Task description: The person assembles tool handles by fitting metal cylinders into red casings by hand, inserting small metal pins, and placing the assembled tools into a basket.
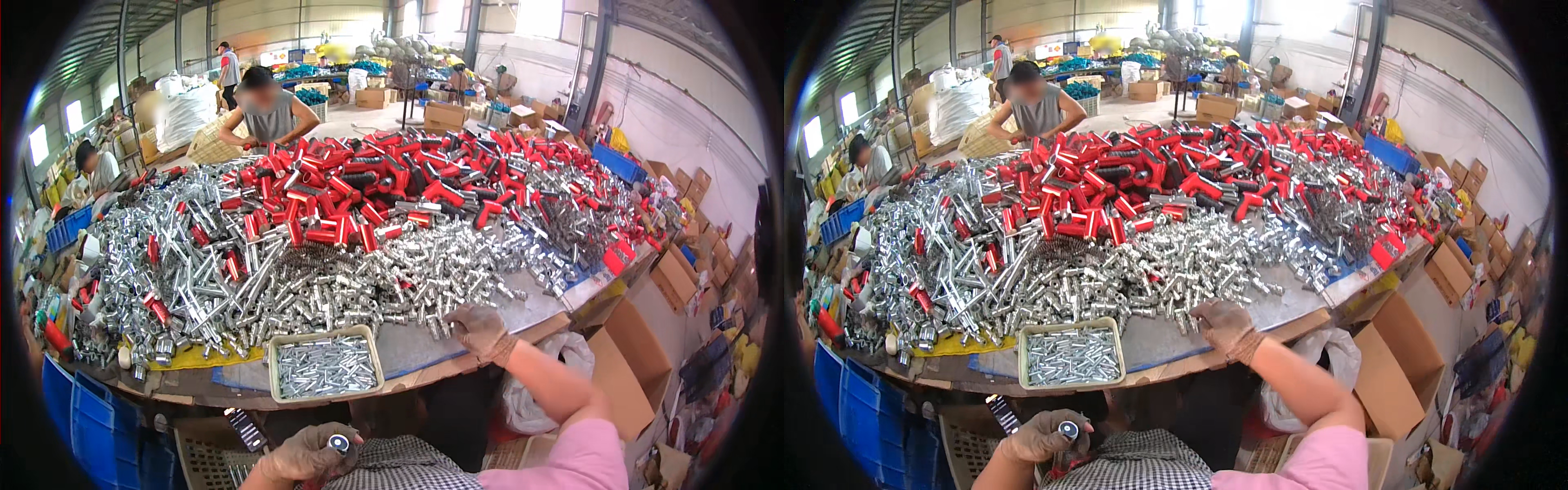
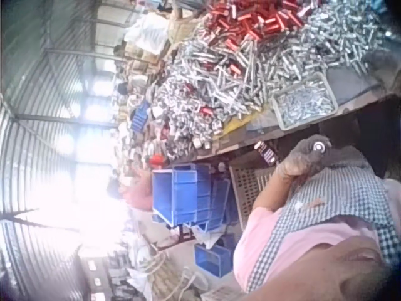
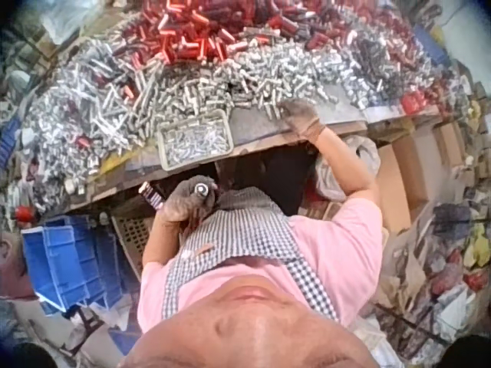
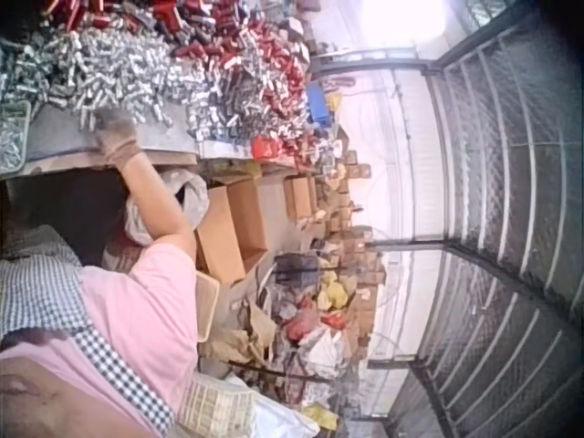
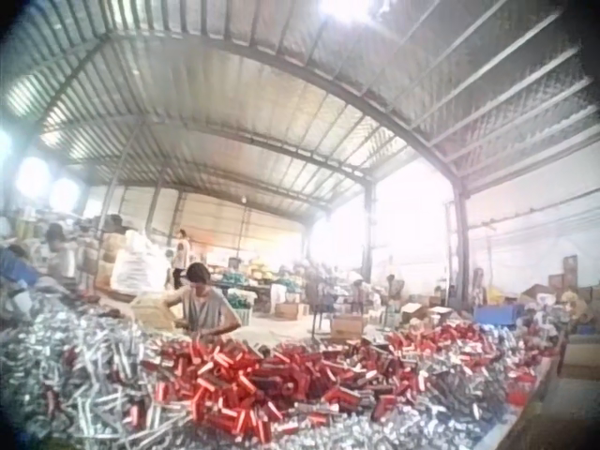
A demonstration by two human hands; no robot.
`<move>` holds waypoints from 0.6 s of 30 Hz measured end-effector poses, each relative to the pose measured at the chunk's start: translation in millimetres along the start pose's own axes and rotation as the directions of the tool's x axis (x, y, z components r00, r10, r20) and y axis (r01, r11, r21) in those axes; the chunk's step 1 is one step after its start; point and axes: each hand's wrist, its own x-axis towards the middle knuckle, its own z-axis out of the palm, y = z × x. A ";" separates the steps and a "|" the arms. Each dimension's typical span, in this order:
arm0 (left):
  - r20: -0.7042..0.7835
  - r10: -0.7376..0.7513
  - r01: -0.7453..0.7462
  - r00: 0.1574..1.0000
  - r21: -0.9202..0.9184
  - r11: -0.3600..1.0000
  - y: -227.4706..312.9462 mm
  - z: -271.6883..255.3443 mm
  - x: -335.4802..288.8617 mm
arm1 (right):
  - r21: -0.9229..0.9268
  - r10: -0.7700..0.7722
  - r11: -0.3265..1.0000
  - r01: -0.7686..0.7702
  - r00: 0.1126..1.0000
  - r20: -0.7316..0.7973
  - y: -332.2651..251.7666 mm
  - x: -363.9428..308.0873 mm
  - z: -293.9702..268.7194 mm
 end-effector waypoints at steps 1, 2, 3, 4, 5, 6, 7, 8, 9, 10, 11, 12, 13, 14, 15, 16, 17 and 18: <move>-0.126 0.077 -0.075 0.989 0.022 0.997 3.0 11.2 -2.4 | 0.315 0.083 0.949 0.007 0.959 -0.270 -12.4 -2.3 -3.2; -0.195 0.082 -0.073 0.977 0.054 0.996 4.3 16.6 -1.7 | 0.797 0.138 0.603 0.042 0.978 -0.156 -27.7 -4.3 -4.9; -0.188 0.082 -0.074 0.979 0.050 0.996 2.9 18.4 3.7 | 0.999 0.127 0.047 0.018 0.992 -0.023 -46.6 -9.5 -6.7; -0.257 0.094 -0.058 0.962 0.142 0.988 1.0 20.2 8.9 | 0.994 0.056 -0.113 -0.008 0.998 0.014 -70.6 -18.6 -8.1; -0.320 0.109 -0.032 0.941 0.234 0.972 0.7 21.1 13.7 | 0.962 -0.015 -0.270 -0.039 0.999 0.036 -95.4 -25.1 -9.6; -0.319 0.122 -0.006 0.940 0.342 0.940 4.0 22.5 19.7 | 0.997 -0.100 -0.002 0.071 0.992 -0.071 -115.8 -28.5 -12.8; -0.296 0.109 0.000 0.949 0.346 0.938 5.5 24.7 24.3 | 0.946 -0.205 0.260 0.196 0.968 -0.145 -132.1 -29.5 -15.5; -0.268 0.216 -0.063 0.939 0.482 0.874 5.6 27.1 29.3 | 0.904 -0.323 0.339 0.262 0.934 -0.149 -143.1 -26.4 -14.7; -0.221 0.319 -0.127 0.922 0.604 0.787 5.5 30.3 33.9 | 0.851 -0.436 0.408 0.330 0.890 -0.136 -149.0 -23.4 -12.9; -0.257 0.253 -0.111 0.933 0.463 0.879 5.1 35.0 36.4 | 0.848 -0.409 0.420 0.324 0.901 -0.142 -149.3 -22.2 -9.8; -0.233 0.239 -0.107 0.943 0.467 0.878 11.5 36.8 38.1 | 0.858 -0.451 0.362 0.365 0.874 -0.181 -147.7 -22.0 -6.0; -0.178 0.275 -0.086 0.945 0.674 0.733 21.0 38.0 39.6 | 0.863 -0.491 0.302 0.404 0.842 -0.223 -144.6 -22.2 -4.3; -0.120 0.306 -0.070 0.945 0.836 0.544 28.6 43.0 39.1 | 0.862 -0.477 0.312 0.400 0.851 -0.222 -142.0 -24.2 -5.8; -0.230 0.206 0.093 0.951 0.850 0.519 36.4 52.7 38.6 | 0.839 -0.522 0.336 0.427 0.827 -0.211 -139.6 -25.9 -8.5; -0.216 0.199 0.085 0.956 0.851 0.518 37.1 52.3 44.8 | 0.816 -0.566 0.358 0.454 0.800 -0.197 -136.9 -26.8 -10.1; -0.170 0.218 0.036 0.961 0.860 0.509 37.4 50.9 51.7 | 0.800 -0.596 0.336 0.498 0.770 -0.229 -130.8 -26.0 -7.1; -0.123 0.238 -0.012 0.964 0.867 0.499 37.7 49.3 58.4 | 0.797 -0.586 0.346 0.495 0.777 -0.228 -126.0 -25.1 -11.2; -0.117 0.238 -0.018 0.964 0.866 0.499 35.9 48.8 63.9 | 0.828 -0.603 0.375 0.417 0.788 -0.124 -120.5 -22.4 -20.7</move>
